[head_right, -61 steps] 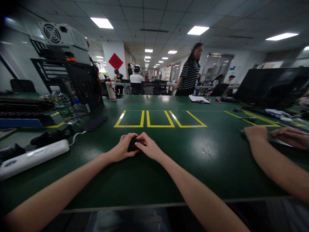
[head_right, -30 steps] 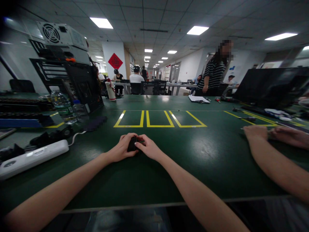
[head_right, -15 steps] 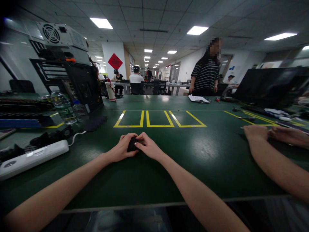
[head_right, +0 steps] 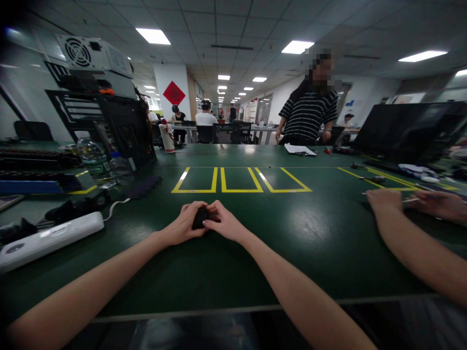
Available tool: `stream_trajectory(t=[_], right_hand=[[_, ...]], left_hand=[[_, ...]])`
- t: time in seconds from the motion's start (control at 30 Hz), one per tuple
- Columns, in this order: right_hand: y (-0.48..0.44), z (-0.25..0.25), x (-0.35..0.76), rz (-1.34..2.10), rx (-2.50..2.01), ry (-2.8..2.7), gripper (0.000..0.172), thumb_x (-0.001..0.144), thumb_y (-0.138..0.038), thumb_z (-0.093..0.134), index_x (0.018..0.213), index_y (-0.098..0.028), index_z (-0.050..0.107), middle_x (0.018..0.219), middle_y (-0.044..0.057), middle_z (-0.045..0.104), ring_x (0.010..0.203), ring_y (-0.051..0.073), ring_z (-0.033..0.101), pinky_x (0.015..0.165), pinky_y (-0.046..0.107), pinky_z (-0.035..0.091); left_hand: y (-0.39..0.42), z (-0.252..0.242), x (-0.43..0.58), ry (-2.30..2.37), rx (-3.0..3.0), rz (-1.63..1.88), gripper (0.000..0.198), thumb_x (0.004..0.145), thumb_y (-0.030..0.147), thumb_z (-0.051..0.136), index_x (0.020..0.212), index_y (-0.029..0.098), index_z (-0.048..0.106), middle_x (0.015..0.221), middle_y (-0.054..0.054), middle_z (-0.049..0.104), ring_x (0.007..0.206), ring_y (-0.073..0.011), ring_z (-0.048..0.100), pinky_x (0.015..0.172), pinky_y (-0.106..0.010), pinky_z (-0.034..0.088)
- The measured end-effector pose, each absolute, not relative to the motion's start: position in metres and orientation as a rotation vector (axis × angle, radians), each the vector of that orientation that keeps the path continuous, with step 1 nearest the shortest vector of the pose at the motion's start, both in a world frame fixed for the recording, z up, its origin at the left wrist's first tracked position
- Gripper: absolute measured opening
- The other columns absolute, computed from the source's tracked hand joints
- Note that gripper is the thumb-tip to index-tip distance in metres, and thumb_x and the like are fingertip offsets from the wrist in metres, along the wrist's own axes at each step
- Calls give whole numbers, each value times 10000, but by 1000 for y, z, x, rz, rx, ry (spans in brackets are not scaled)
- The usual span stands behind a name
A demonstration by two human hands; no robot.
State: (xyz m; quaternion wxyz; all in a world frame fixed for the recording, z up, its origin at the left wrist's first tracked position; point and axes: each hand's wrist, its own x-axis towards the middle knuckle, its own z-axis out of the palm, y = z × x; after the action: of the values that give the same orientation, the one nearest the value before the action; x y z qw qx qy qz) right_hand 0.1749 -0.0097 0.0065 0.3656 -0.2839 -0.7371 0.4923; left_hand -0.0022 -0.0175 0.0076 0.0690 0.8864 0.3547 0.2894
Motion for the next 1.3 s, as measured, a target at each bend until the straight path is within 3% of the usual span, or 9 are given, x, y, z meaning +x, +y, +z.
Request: stream_trajectory(t=[0.17,0.47,0.77,0.97,1.3], right_hand=[[-10,8,175,1186,-743,-1884,165,761,-275,509,893,-197,449,897,5,478,927,140,497,829,331,426],[-12,11,176,1217,-873,-1899,268,761,-301,505,999,-194,444,1008,49,487,949,175,506,822,380,432],[-13,13,176,1227,-749,-1903,284,692,-225,591,932,-195,442,955,9,473,943,151,512,845,351,427],[-14,15,175,1187,-778,-1890,173,754,-280,516,892,-194,457,909,7,494,926,143,510,857,360,412],[-12,12,176,1219,-871,-1918,253,762,-275,506,993,-180,461,1008,49,499,937,168,516,834,379,429]], left_hand=[[-17,8,-3,1068,2669,871,555,698,311,570,1165,220,283,1079,-58,447,1022,-219,433,925,-403,259],[-19,10,-3,1052,2653,852,538,714,311,557,1168,220,284,1078,-62,445,1014,-218,433,928,-409,260],[-18,9,-2,1072,2672,858,553,699,297,565,1167,211,282,1079,-66,444,1018,-220,432,922,-406,267],[-18,9,-2,1066,2671,858,561,702,310,563,1175,216,277,1083,-64,444,1017,-218,434,925,-404,265],[-18,9,-2,1068,2667,852,546,706,304,557,1170,220,282,1079,-61,449,1017,-217,437,925,-404,263]])
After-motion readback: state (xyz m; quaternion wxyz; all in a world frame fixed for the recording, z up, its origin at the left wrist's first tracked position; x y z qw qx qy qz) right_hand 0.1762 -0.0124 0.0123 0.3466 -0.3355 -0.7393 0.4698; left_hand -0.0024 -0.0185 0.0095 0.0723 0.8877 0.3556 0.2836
